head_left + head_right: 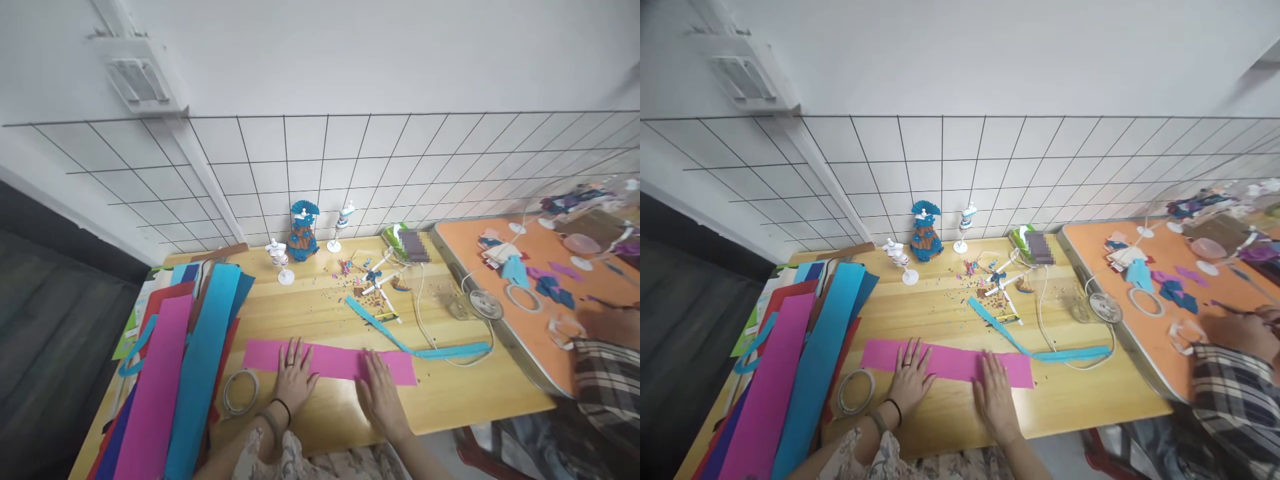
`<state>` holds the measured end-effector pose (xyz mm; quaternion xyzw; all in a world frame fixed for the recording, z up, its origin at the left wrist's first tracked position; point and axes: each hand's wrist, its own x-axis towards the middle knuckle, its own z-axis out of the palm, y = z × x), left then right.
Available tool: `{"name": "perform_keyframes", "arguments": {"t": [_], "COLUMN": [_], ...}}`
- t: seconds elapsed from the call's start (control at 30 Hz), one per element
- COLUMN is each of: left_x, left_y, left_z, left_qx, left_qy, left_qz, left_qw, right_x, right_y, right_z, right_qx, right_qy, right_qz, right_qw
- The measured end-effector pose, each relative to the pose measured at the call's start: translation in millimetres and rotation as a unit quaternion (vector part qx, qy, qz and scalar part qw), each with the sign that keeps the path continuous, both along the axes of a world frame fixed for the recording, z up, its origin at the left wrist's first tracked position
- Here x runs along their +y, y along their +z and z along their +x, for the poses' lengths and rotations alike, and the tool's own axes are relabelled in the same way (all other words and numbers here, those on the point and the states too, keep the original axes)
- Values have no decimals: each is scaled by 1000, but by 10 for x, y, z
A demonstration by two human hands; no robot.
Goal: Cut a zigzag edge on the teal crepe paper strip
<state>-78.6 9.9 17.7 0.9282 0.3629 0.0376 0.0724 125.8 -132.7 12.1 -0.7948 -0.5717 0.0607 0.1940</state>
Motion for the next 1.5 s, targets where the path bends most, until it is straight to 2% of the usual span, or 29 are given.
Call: {"name": "perform_keyframes", "arguments": {"t": [0.17,0.37,0.53,0.67,0.77,0.93,1.07,1.27,1.33,1.5], "left_x": [-79,-157,-97,-58,-27,7,-6,-171,-248,-316], "left_y": [27,-114,-147,-122,-107,-32,97,235,257,314], "left_z": [50,43,-50,-168,-240,-259,-450,-1171,-1329,-1368], "left_qx": [23,42,48,43,38,29,17,-1,-14,-86], "left_qy": [-10,-14,-19,-3,-20,-17,29,166,208,257], "left_qz": [-17,-39,-42,-30,-33,-34,-30,-38,-52,-121], "left_qw": [1000,998,998,999,999,999,999,985,977,955], "right_x": [90,10,-62,-120,-148,-167,-173,-58,-2,90], "right_y": [-156,-219,-239,-245,-270,-325,-340,-358,-353,-217], "right_z": [-73,-23,14,93,159,233,276,306,297,273], "right_qx": [-31,-61,-85,-98,-103,-106,-98,-66,-49,12], "right_qy": [68,84,67,44,42,28,30,34,30,26], "right_qz": [-30,-55,-63,-50,-39,-31,-31,-19,-17,-17], "right_qw": [997,993,992,993,993,994,994,997,998,999]}}
